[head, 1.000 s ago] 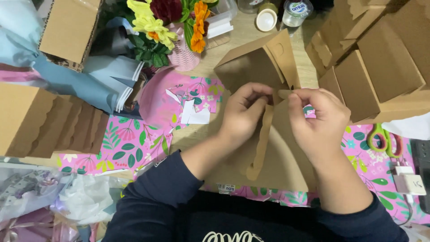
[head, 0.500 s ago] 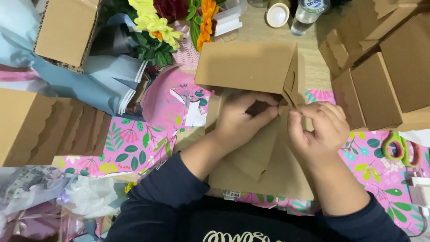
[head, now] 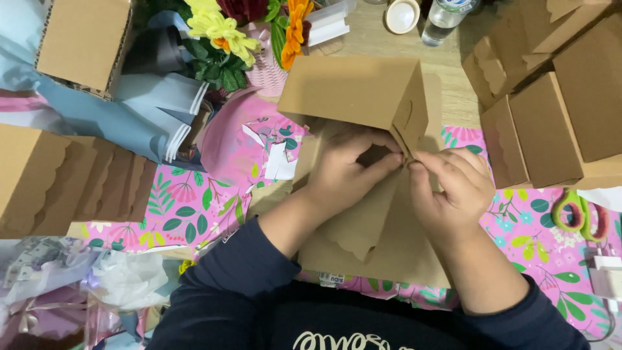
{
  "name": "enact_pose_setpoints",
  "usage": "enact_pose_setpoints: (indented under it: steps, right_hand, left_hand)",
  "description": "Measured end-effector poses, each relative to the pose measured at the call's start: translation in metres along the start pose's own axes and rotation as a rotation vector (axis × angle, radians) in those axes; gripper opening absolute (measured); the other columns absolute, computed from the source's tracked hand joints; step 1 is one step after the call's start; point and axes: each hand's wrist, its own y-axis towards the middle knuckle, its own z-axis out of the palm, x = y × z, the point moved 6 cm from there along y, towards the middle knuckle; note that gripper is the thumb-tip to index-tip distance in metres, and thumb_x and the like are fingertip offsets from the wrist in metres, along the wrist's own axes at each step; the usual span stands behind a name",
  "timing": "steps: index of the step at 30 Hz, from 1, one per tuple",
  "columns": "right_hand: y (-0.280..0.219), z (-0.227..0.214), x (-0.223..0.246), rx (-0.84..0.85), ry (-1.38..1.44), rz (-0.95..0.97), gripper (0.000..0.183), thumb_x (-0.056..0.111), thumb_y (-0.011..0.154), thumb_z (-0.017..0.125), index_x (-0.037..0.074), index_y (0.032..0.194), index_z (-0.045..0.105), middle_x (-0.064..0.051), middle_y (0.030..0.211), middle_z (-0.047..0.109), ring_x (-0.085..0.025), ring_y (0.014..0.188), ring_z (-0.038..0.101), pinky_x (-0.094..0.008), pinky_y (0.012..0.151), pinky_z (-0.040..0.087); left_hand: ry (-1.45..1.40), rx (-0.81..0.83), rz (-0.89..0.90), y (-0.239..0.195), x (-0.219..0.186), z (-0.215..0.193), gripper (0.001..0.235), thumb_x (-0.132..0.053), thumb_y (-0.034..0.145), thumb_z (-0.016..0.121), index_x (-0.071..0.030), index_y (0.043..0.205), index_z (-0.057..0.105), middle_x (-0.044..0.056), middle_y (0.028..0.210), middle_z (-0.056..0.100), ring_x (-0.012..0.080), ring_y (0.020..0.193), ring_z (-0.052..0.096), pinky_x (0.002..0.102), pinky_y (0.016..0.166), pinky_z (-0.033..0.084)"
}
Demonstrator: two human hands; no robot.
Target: Assembling a small cardboard box by folding along pre-scored lines and tucking in flaps.
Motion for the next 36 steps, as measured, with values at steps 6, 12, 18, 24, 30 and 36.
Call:
enact_pose_setpoints:
  steps: [6,12,18,24,30,36]
  right_hand:
    - [0.003,-0.001,-0.005,0.029,0.14,0.018,0.016,-0.013,0.093,0.07,-0.004,0.102,0.08,-0.018,0.09,0.064,-0.034,0.076,0.062,-0.044,0.073,0.051]
    - [0.009,0.001,-0.017,0.04,0.387,0.159,0.009,0.0,0.094,0.075,-0.008,0.098,0.074,-0.023,0.096,0.071,-0.035,0.084,0.067,-0.044,0.079,0.054]
    - [0.005,0.001,-0.018,0.046,0.353,0.14,0.005,-0.004,0.094,0.075,-0.006,0.098,0.076,-0.021,0.097,0.07,-0.034,0.085,0.066,-0.044,0.08,0.053]
    - [-0.002,0.008,-0.017,0.048,0.34,0.147,0.004,-0.005,0.093,0.075,-0.003,0.095,0.077,-0.02,0.097,0.07,-0.033,0.089,0.067,-0.043,0.08,0.053]
    - [0.0,0.008,-0.01,0.068,0.234,-0.068,0.018,0.01,0.099,0.066,0.0,0.102,0.081,-0.021,0.104,0.072,-0.035,0.082,0.069,-0.043,0.075,0.054]
    - [0.012,0.013,0.001,0.065,0.271,0.032,0.014,0.0,0.102,0.063,-0.004,0.107,0.075,-0.029,0.119,0.067,-0.04,0.092,0.071,-0.047,0.079,0.059]
  left_hand:
    - [0.063,-0.009,0.007,-0.007,0.018,0.004,0.017,-0.019,0.091,0.078,-0.005,0.096,0.07,0.011,0.087,0.073,0.0337,0.087,0.073,0.044,0.088,0.056]
    - [0.005,-0.007,-0.065,-0.011,0.026,0.002,0.015,-0.018,0.089,0.082,-0.009,0.098,0.073,0.006,0.088,0.075,0.0248,0.088,0.074,0.037,0.086,0.058]
    - [-0.045,0.012,-0.094,0.001,0.003,0.002,0.015,-0.016,0.093,0.077,-0.003,0.094,0.07,0.013,0.085,0.073,0.0308,0.084,0.075,0.042,0.08,0.058]
    - [-0.052,-0.008,-0.072,0.011,-0.026,-0.004,0.018,-0.015,0.093,0.076,-0.008,0.081,0.065,0.003,0.069,0.065,0.0123,0.067,0.065,0.03,0.068,0.056]
    - [-0.153,-0.05,-0.22,-0.005,0.017,0.005,0.015,-0.02,0.09,0.08,-0.009,0.092,0.07,0.005,0.08,0.072,0.0195,0.08,0.074,0.035,0.074,0.059]
    - [-0.183,-0.089,-0.315,-0.018,0.031,0.02,0.014,-0.017,0.09,0.08,-0.004,0.092,0.075,0.01,0.08,0.075,0.0177,0.078,0.074,0.03,0.075,0.058]
